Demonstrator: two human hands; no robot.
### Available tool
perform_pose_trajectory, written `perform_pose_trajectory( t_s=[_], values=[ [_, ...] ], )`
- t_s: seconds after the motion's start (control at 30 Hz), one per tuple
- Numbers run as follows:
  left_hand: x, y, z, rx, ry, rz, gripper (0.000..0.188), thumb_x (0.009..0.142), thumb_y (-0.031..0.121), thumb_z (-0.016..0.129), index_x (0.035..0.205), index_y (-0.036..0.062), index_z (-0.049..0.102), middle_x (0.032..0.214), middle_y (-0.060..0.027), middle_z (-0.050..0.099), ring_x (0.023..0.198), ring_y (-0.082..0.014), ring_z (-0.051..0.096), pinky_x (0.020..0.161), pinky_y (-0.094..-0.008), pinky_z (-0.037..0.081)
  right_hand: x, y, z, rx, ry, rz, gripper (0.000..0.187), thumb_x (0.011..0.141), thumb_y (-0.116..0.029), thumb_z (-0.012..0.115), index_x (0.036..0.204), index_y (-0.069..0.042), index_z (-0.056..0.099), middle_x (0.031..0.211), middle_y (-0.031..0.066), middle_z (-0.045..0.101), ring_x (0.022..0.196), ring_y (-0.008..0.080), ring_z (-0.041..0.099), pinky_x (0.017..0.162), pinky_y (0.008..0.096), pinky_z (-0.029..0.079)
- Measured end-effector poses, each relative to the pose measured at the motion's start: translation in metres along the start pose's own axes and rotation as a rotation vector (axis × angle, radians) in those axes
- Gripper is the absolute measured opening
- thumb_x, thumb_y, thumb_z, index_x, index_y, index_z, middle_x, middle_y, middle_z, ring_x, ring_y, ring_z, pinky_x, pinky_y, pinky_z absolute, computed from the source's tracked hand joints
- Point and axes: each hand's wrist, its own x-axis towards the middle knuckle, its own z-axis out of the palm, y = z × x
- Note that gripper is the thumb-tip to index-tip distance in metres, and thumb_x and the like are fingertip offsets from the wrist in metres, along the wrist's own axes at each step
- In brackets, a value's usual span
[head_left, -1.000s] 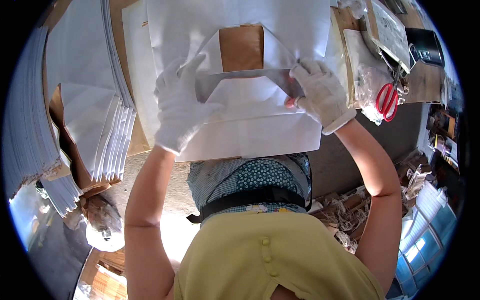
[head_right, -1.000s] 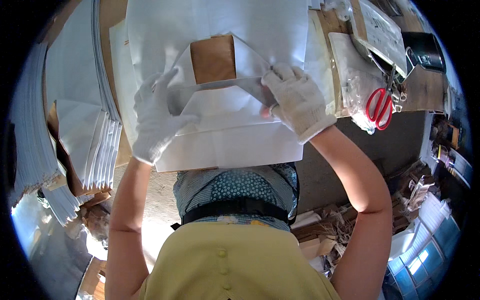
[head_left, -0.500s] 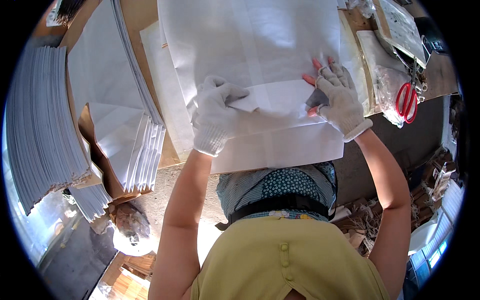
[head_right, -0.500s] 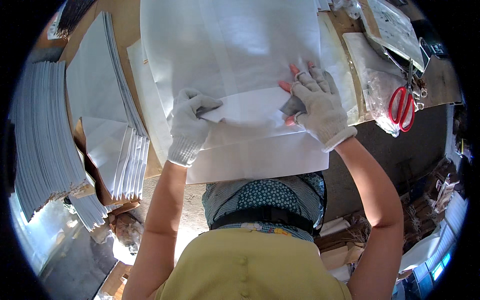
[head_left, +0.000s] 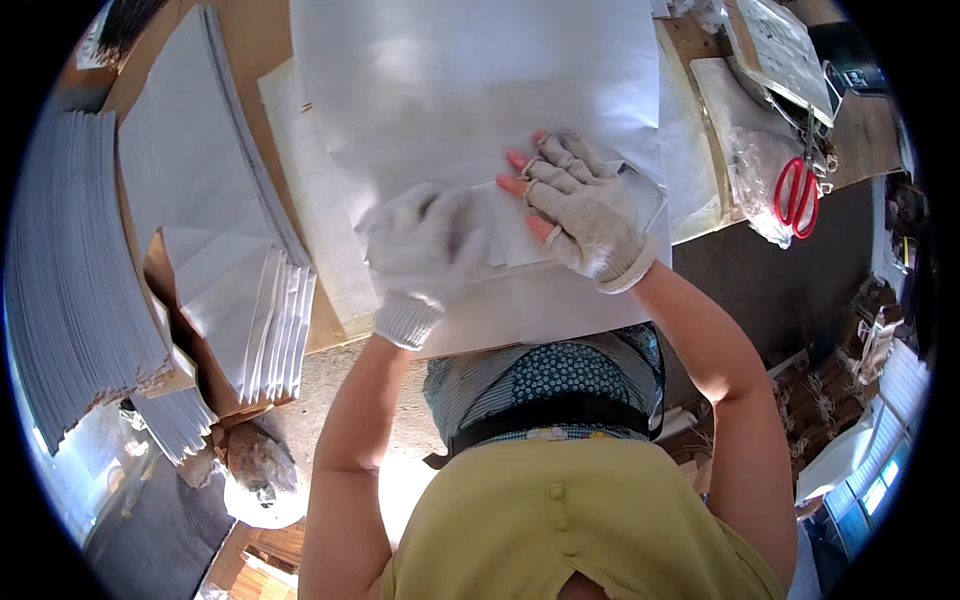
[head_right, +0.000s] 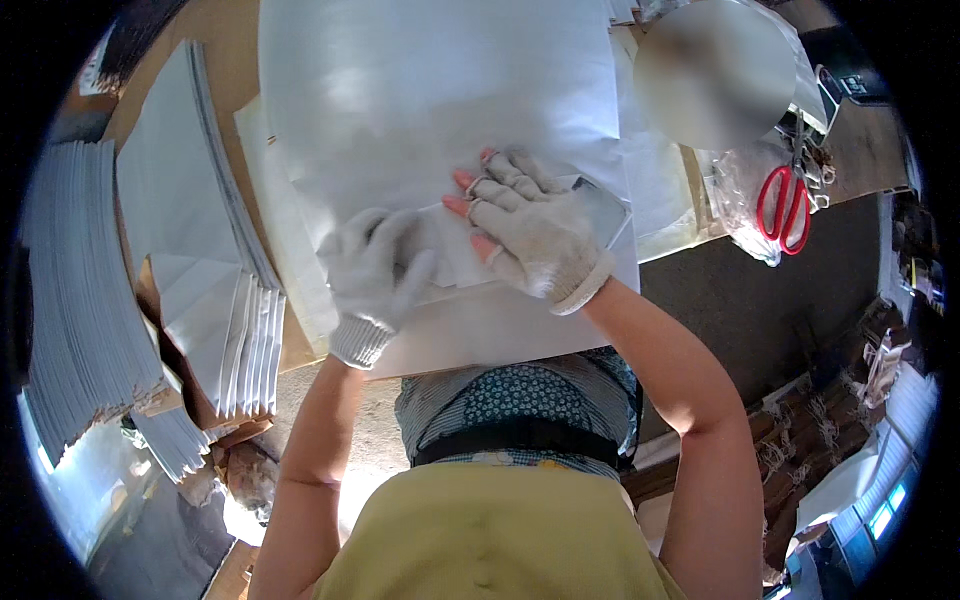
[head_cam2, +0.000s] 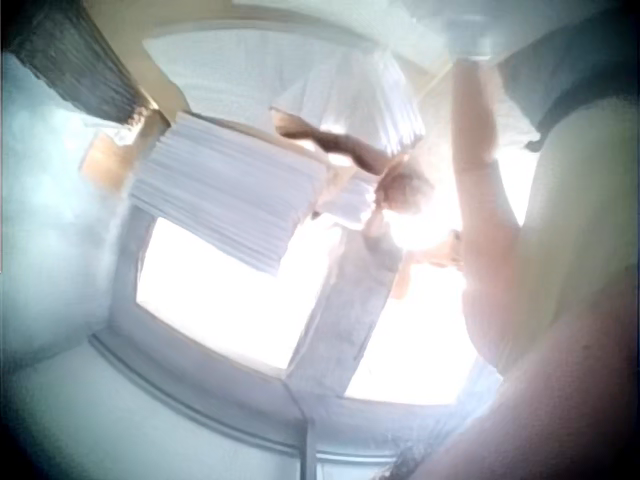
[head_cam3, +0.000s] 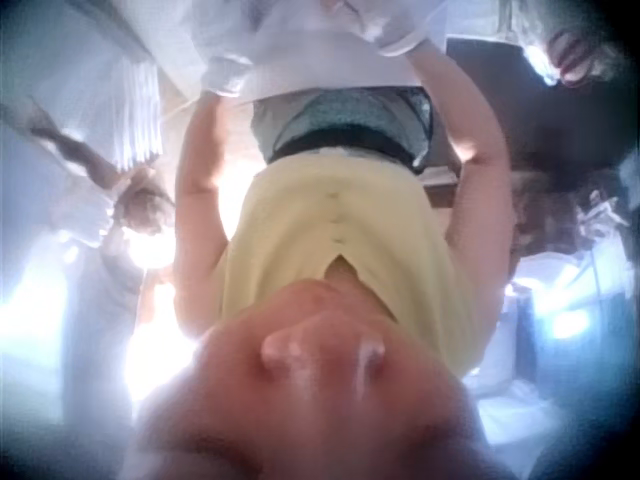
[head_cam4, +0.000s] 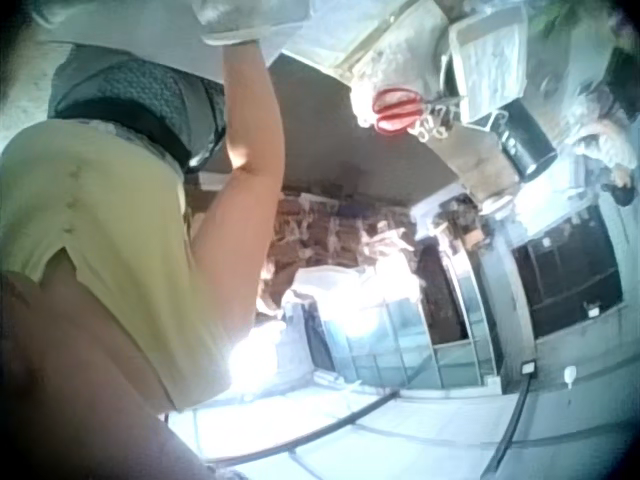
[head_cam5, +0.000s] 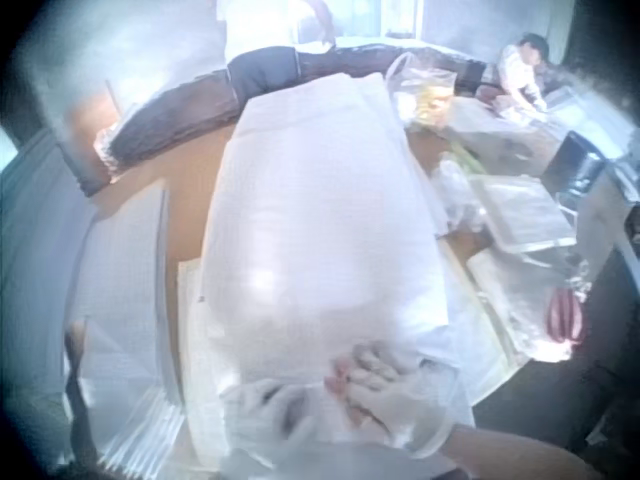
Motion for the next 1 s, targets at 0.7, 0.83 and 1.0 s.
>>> perform_pose_trajectory(
  t_s=[0.7, 0.83, 1.0],
  values=[
    [-0.076, -0.018, -0.043, -0.884, 0.315, -0.762, 0.050, 0.105, 0.024, 0.057, 0.150, 0.0059, 0.052, 0.137, -0.0158, 0.063, 0.126, -0.0294, 0.058, 0.108, -0.0410, 0.048, -0.057, 0.062, -0.054, -0.026, 0.029, 0.305, 0.046, 0.089, -0.022, 0.074, 0.131, -0.004, 0.069, 0.130, 0.0176, 0.069, 0.123, 0.0406, 0.061, 0.108, 0.0505, 0.047],
    [-0.102, -0.029, -0.021, -1.453, 0.325, -0.998, 0.046, 0.107, 0.025, 0.053, 0.149, 0.0051, 0.052, 0.136, -0.0170, 0.061, 0.123, -0.0221, 0.061, 0.099, -0.0332, 0.054, -0.053, 0.016, -0.067, -0.142, -0.046, 0.328, 0.055, 0.082, -0.016, 0.080, 0.133, -0.003, 0.066, 0.119, 0.0165, 0.069, 0.119, 0.0387, 0.062, 0.105, 0.0474, 0.049],
    [-0.055, -0.049, -0.018, -0.806, 0.101, -0.716, 0.036, 0.108, 0.023, 0.055, 0.138, 0.0040, 0.065, 0.126, -0.0166, 0.070, 0.111, -0.0199, 0.069, 0.086, -0.0325, 0.059, -0.069, 0.098, -0.032, 0.549, 0.122, 0.533, 0.029, 0.090, -0.009, 0.072, 0.117, -0.003, 0.067, 0.099, 0.0048, 0.067, 0.093, 0.0182, 0.065, 0.089, 0.0350, 0.052]
  ],
)
